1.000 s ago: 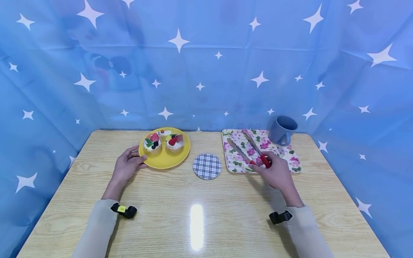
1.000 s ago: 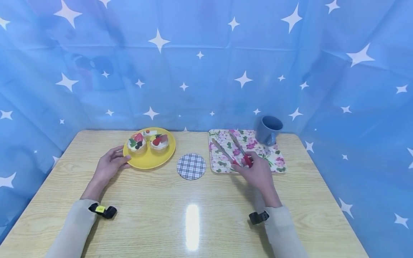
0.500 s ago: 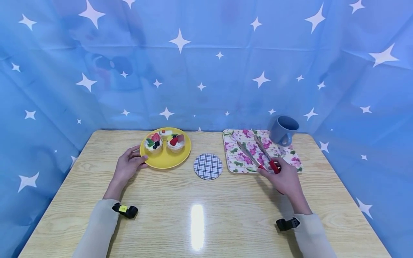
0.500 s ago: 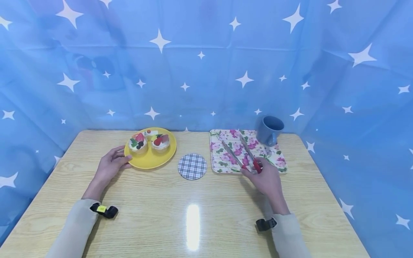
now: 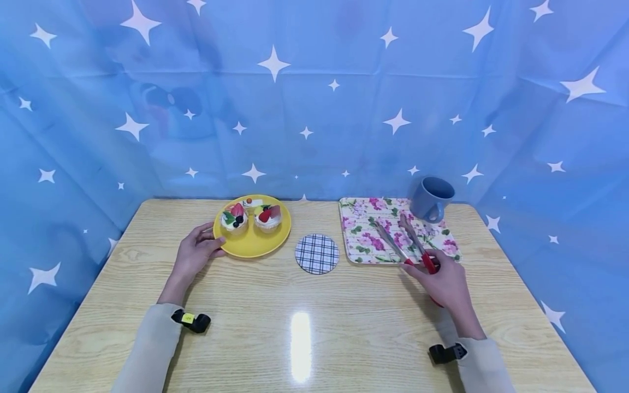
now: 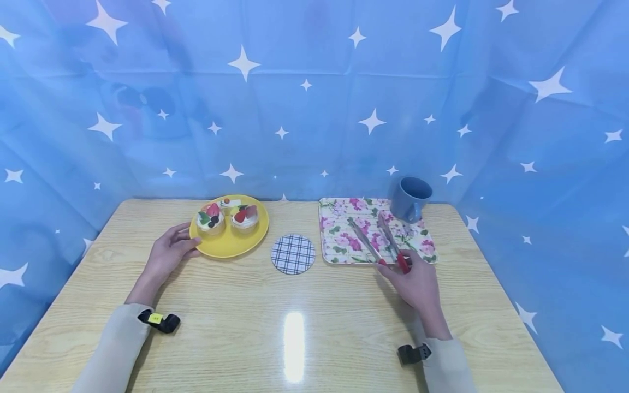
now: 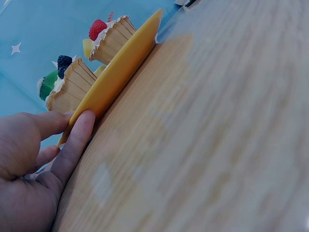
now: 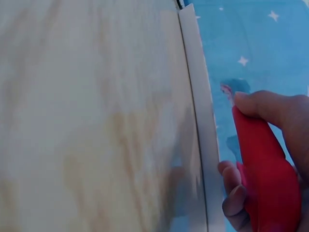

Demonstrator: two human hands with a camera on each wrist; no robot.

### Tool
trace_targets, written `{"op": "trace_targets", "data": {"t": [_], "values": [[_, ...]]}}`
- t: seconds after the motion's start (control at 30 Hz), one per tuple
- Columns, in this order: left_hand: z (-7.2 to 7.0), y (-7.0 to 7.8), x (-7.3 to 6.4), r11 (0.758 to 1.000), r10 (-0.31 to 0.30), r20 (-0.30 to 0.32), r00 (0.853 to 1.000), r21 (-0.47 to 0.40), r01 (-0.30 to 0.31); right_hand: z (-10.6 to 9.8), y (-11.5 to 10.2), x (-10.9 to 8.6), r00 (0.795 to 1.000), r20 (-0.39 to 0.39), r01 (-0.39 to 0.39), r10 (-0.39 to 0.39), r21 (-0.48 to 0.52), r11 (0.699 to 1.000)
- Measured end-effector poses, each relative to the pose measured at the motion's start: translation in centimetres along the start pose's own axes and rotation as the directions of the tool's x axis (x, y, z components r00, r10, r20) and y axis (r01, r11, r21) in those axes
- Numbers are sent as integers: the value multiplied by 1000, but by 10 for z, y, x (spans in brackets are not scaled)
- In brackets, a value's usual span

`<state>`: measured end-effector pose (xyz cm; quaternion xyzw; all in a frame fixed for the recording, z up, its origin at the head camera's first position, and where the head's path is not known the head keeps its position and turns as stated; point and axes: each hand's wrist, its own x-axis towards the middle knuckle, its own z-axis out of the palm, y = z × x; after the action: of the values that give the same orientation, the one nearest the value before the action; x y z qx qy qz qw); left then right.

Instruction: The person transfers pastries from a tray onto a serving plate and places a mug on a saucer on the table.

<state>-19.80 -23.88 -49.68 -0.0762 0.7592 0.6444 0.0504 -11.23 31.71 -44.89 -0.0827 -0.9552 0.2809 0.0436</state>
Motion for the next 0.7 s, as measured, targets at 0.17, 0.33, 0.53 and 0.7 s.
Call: {"op": "trace_targets", "data": {"t": [0.17,0.33,0.53,0.7], "values": [[0,-1,1,1000,0,-1,1000,2,0,-1,4,-5,998,24,-53,53,-5,999],[1,-1,2,1000,3,-2,1000,3,-3,-2,8,-10,996,20,-90,90,-4,996],[2,-2,2,1000,2,-4,1000,-4,-2,-2,9,-14,990,18,-138,138,-8,990],[1,-1,1,1000,10,-6,1000,-7,-10,-3,9,-16,983,34,-178,178,-13,984]]}}
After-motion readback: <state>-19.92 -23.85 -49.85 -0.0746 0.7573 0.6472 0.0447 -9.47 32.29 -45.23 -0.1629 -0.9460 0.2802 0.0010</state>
